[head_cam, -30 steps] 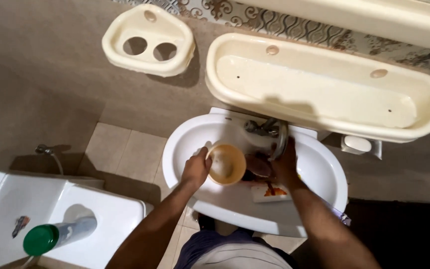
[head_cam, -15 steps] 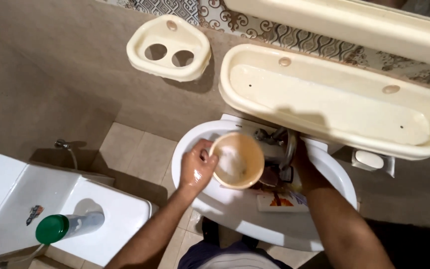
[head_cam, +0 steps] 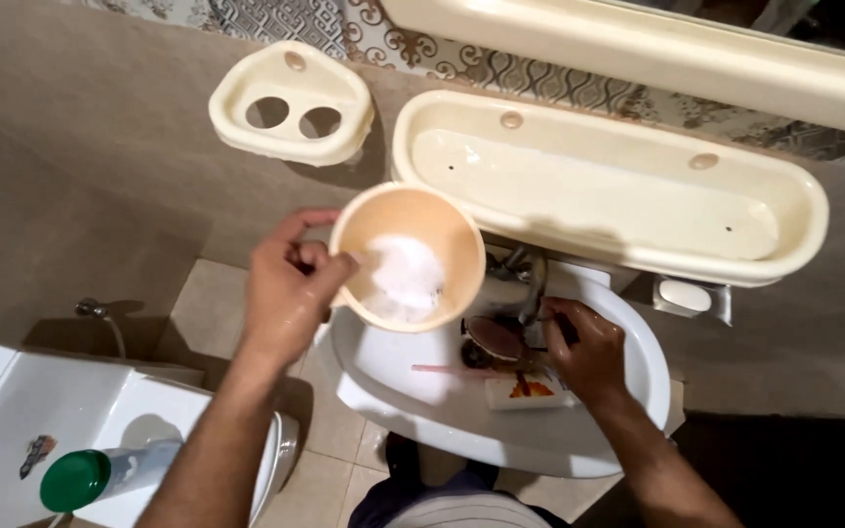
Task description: Cleaning hairbrushes and combs in a bathroom sink and rinsing the area.
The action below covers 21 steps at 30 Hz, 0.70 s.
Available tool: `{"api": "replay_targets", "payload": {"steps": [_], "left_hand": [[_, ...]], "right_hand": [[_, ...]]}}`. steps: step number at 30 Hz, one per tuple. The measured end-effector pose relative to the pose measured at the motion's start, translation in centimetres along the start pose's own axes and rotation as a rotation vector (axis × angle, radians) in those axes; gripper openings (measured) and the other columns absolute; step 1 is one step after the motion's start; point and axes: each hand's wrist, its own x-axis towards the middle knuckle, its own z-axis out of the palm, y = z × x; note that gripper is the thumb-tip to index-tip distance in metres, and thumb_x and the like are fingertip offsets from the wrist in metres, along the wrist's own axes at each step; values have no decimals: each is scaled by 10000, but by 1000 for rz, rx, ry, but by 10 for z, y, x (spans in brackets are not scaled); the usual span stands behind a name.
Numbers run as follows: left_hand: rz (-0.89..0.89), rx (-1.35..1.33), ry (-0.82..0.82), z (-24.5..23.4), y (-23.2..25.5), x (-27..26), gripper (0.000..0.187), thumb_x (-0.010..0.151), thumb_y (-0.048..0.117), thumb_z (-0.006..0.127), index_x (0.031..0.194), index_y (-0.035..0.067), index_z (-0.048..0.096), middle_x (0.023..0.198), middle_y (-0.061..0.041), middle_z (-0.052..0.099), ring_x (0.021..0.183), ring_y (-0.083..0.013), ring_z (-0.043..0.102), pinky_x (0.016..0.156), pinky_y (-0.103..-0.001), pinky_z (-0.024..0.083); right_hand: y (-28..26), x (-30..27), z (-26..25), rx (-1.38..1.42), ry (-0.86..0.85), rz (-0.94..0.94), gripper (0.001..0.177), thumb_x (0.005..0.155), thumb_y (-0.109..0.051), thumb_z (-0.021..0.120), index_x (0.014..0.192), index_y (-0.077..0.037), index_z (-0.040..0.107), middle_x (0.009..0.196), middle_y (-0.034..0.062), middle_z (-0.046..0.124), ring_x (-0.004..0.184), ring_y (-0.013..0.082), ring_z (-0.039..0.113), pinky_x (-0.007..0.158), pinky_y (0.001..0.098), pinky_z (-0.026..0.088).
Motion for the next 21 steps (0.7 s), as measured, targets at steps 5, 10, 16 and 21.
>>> {"api": "replay_targets", "payload": {"steps": [5,10,16,21], "left_hand": [[46,23,61,2,46,3,376,853,60,704,1221,-7,662,559,60,550,449,-18,457,373,-207,355],[18,23,79,5,62,11,362,856,108,720,1201,4,679,548,60,521,431,-18,423,357,-215,334],[186,161,107,5,59,29,369,876,142,752,1210,-9,710,622,53,558,517,-18,472,454,-211,380],[328,451,136,17,92,36,370,871,203,766,1175,-6,733,645,5,659,542,-51,592,509,-228,475]], "right_hand": [[-43,22,-58,73,187,-614,61,853,-36,694,914,-33,687,696,71,640,586,193,648,567,315,512],[42,-7,-20,-90,59,-768,68,808,-48,709,794,-75,648,656,45,642,549,179,645,504,343,525],[100,-48,26,-537,-800,-10,398,895,-249,722,1263,-182,585,1155,170,617,1022,355,611,861,482,546],[165,-74,57,-524,-721,3,546,878,-107,620,1381,-307,549,1157,140,643,1066,355,629,913,458,558]]}}
